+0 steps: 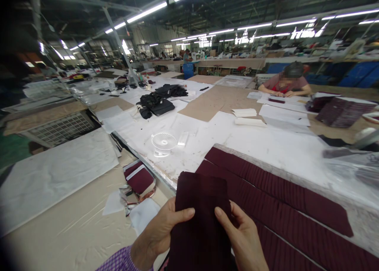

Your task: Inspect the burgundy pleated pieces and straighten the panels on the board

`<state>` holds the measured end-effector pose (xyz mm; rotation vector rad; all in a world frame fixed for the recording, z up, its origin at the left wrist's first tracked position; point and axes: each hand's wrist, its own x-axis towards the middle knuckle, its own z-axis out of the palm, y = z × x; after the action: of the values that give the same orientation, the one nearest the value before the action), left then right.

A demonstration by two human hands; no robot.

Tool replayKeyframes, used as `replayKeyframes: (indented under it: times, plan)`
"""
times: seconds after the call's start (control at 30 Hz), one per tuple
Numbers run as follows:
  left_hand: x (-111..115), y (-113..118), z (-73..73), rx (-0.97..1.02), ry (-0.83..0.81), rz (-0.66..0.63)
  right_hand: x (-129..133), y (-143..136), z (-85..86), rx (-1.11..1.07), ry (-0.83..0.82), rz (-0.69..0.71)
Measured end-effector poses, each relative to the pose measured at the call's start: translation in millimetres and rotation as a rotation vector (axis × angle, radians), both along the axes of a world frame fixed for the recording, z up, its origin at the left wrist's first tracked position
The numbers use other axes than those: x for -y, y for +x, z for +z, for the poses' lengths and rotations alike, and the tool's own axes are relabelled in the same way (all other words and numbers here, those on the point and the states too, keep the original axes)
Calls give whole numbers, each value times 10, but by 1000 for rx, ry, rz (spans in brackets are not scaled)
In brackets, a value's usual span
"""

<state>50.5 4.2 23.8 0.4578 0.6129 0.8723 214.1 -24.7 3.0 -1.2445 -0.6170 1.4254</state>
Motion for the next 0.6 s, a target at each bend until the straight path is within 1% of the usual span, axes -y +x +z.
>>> replayKeyframes:
  times: [0.13,0.3,0.47,0.53,0.6]
  plan:
    - [18,11,-48,15,0,0,22,6,-29,-21,7,-11]
    - [50,23,-45,30,-19,16,16,62,-81,94,47,58]
    - [44,-18,1,9,11,-4,-60,135,-22,287,176,-51]
    - [40,-42,1,9,20,-35,-70,157,9,309,173,-24]
    - [38,-60,-9,6,26,-56,-56,162,19,275,168,32]
